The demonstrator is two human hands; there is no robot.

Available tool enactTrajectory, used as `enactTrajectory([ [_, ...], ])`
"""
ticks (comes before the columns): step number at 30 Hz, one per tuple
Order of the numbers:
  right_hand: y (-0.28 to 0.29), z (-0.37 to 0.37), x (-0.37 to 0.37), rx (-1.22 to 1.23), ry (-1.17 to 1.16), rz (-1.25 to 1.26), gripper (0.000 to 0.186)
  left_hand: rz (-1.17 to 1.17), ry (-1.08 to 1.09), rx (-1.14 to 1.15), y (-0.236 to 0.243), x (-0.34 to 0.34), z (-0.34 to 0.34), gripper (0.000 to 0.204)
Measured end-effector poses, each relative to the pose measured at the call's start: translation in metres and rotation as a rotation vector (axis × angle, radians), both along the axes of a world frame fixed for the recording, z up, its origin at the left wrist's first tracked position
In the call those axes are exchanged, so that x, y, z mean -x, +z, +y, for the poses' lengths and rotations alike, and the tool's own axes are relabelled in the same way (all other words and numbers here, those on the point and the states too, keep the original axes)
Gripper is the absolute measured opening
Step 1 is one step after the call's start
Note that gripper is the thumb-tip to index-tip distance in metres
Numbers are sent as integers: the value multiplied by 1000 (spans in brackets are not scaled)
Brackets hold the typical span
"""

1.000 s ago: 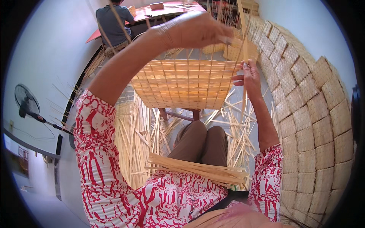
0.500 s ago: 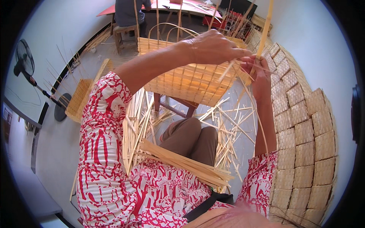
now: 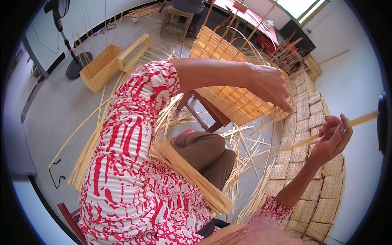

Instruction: The person weaves a basket by hand, interlacing thin bamboo strips through a pre-formed frame. They repeatedly pick up strips, thread them through the structure, and adjust the weave to maintain tension and alignment.

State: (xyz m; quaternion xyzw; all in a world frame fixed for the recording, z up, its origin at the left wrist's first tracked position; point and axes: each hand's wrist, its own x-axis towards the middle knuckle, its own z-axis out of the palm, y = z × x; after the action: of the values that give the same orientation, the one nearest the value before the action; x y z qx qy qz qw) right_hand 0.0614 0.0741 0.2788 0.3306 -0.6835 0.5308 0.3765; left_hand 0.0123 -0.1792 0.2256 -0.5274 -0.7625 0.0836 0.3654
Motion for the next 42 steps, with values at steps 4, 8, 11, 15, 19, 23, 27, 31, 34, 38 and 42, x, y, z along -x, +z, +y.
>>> enactTrajectory([
  [4,-13,-35,13,-458,-38,-161,18,32,-13,-2,-5,-4,-3,36],
  [8,-35,-36,60,-892,-201,-89,18,47,3,22,-18,-1,3,34],
  [11,-36,-36,65,-962,-317,-235,17,46,-41,29,-19,-6,4,33],
  [15,-40,-43,62,-1070,-462,-38,12,23,-54,16,-18,-8,0,34],
  [19,-49,-34,82,-1218,-460,108,8,39,-51,33,-23,-9,-3,35],
  [23,-53,-23,96,-1224,-241,86,11,22,-53,22,-15,-7,-3,35],
  [27,-51,1,137,-1085,-20,-317,16,-61,-43,-472,18,14,-14,51],
  [31,-53,34,165,-760,150,-691,21,423,-229,-1442,106,63,-49,44],
  [34,-49,1,161,-721,262,-681,25,554,-497,-1566,142,96,-187,39],
  [38,-61,58,147,-666,112,-660,22,435,423,-1309,42,82,-229,24],
  [42,-78,71,155,-614,140,-526,17,-34,278,-1212,-60,65,-232,24],
])
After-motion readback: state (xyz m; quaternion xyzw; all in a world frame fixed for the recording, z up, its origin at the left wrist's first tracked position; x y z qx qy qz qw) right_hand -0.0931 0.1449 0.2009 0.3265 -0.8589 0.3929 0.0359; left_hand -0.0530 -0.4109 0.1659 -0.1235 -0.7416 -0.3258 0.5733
